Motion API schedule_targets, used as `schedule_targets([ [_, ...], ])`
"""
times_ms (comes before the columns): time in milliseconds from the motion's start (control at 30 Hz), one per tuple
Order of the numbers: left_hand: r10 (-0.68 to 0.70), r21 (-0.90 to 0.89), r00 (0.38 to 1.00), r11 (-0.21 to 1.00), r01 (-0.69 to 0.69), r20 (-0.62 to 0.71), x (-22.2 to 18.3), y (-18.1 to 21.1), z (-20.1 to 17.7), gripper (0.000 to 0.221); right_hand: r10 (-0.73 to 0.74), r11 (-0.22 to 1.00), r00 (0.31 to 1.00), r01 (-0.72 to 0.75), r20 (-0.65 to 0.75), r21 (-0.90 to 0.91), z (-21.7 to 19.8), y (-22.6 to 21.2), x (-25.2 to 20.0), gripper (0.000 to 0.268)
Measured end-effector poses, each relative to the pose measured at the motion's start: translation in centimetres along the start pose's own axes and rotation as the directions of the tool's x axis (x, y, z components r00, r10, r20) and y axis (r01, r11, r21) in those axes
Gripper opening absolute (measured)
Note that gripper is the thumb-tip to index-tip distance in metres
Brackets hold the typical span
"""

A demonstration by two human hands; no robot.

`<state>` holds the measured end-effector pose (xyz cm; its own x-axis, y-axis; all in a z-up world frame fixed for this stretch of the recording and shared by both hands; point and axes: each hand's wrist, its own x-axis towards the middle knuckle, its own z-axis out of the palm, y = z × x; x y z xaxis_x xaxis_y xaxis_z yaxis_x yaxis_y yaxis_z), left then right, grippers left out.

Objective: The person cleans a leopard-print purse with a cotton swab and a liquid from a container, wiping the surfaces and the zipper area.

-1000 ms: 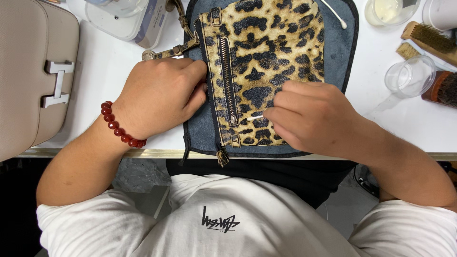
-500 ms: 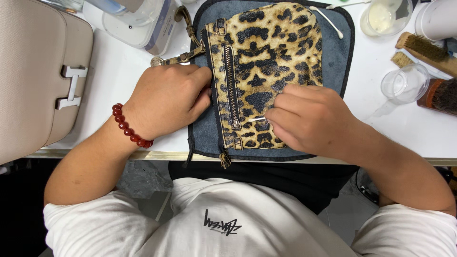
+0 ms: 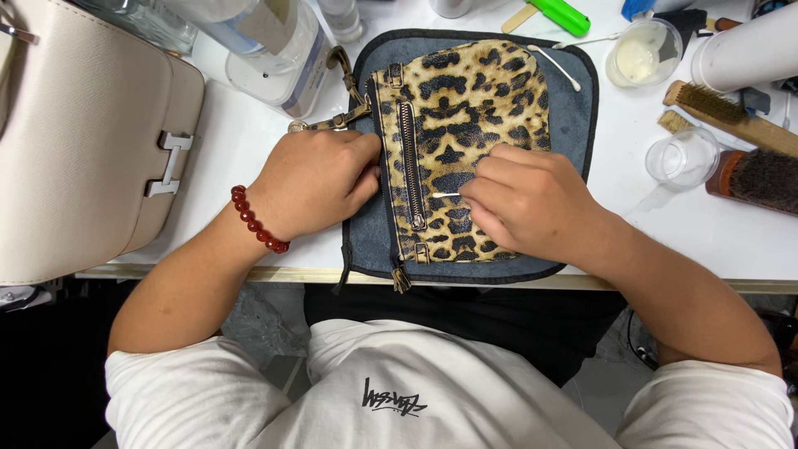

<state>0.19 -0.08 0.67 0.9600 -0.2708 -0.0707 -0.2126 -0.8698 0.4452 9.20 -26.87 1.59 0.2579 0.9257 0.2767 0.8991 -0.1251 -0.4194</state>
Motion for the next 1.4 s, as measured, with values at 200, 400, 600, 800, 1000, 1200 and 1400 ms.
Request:
schedule_targets([
  [200,0.014,0.000,1.000,1.000,-0.014,-0.026,-0.2,-0.1,0.3,0.017,-0.004,1.000,0.999,0.003,0.046,0.028,0.0,0.0,-0.2,0.009],
  [400,0.007,0.032,0.999,0.999,-0.006,-0.032,-0.2,0.1,0.2,0.017,-0.149,0.980,0.984,0.133,0.096,0.150,-0.4,0.0,-0.6,0.011],
  [600,-0.047,0.037,0.998,0.998,0.046,0.043,0.1,0.7,-0.2,0.017,-0.035,0.996,0.997,0.029,0.070,0.079,-0.1,0.7,-0.9,0.005],
  [800,-0.048,0.028,0.998,0.999,0.047,0.049,0.1,0.6,-0.1,0.018,-0.065,0.997,0.997,0.063,0.042,0.040,-0.3,1.0,-1.5,0.007],
  [1000,-0.040,0.037,0.998,0.999,0.039,0.039,0.1,0.7,-0.2,0.018,-0.160,0.972,0.976,0.130,0.149,0.196,-0.7,0.3,-2.0,0.008],
  [1200,-0.055,0.025,0.997,0.998,0.053,0.047,0.1,0.9,-0.3,0.018,-0.075,0.996,0.987,0.066,0.141,0.061,-0.8,0.7,-1.9,0.011],
  [1400,-0.075,0.039,0.995,0.997,0.072,0.062,0.2,1.0,-0.3,0.017,-0.024,0.999,0.992,0.021,0.126,0.024,-1.0,1.3,-2.1,0.009],
])
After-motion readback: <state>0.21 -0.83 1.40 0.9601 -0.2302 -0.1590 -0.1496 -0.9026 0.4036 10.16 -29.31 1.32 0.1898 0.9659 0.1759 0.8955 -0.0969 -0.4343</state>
